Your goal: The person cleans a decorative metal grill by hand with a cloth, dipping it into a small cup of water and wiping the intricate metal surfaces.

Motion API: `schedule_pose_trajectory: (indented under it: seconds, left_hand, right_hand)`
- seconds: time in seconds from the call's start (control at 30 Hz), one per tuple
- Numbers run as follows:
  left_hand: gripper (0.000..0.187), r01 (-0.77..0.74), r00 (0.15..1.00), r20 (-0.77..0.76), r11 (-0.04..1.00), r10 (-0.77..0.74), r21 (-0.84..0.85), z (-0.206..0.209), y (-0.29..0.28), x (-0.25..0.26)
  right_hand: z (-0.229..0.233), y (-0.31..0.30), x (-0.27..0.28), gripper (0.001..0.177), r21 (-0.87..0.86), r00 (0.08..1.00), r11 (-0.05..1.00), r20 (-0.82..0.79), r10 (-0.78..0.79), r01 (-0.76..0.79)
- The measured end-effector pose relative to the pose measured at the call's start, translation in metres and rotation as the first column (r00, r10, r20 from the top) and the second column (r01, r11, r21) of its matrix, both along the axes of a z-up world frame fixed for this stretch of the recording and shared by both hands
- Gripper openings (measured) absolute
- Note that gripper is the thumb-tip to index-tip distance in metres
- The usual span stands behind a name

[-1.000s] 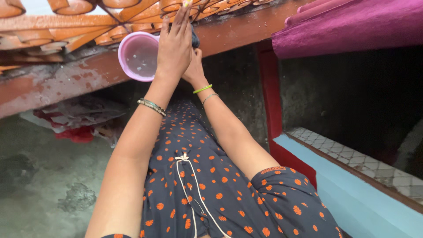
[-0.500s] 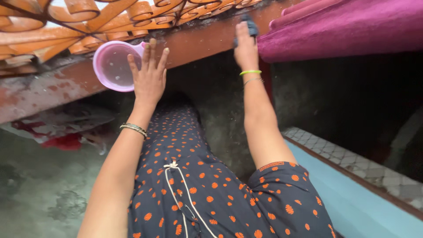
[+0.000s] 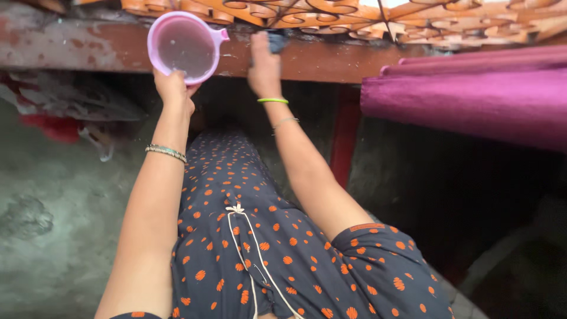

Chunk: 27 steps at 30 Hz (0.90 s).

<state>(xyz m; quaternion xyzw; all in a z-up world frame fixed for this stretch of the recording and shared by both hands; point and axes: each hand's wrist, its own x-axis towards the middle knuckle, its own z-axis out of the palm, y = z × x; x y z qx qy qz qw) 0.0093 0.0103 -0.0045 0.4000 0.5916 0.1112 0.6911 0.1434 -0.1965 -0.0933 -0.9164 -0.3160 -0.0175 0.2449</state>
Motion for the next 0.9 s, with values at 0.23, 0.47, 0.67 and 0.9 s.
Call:
schedule_pose_trajectory:
  seconds: [0.23, 0.47, 0.67, 0.9]
  left_hand:
    - [0.074, -0.102, 0.945, 0.285, 0.973, 0.159, -0.207, 0.0, 0.005, -0.029]
    - [0.073, -0.166, 0.927, 0.31, 0.973, 0.21, -0.162, 0.014, 0.026, -0.096]
    - [0.069, -0.218, 0.941, 0.235, 0.967, 0.244, -0.132, 0.015, 0.076, -0.15]
    - [0.069, -0.22, 0.95, 0.194, 0.966, 0.244, -0.135, 0.024, 0.171, -0.212]
  right_hand:
    - [0.052, 0.034, -0.026, 0.088, -0.112, 0.981, 0.993, -0.183, -0.061, 0.04]
    - [0.005, 0.019, -0.019, 0.088, -0.214, 0.984, 0.963, -0.025, -0.175, 0.166]
    - [-0.019, 0.082, -0.048, 0.081, -0.143, 0.969, 0.961, -0.027, -0.244, 0.237]
    - [-0.022, 0.251, -0.133, 0.084, -0.199, 0.972, 0.955, -0.042, -0.232, 0.219]
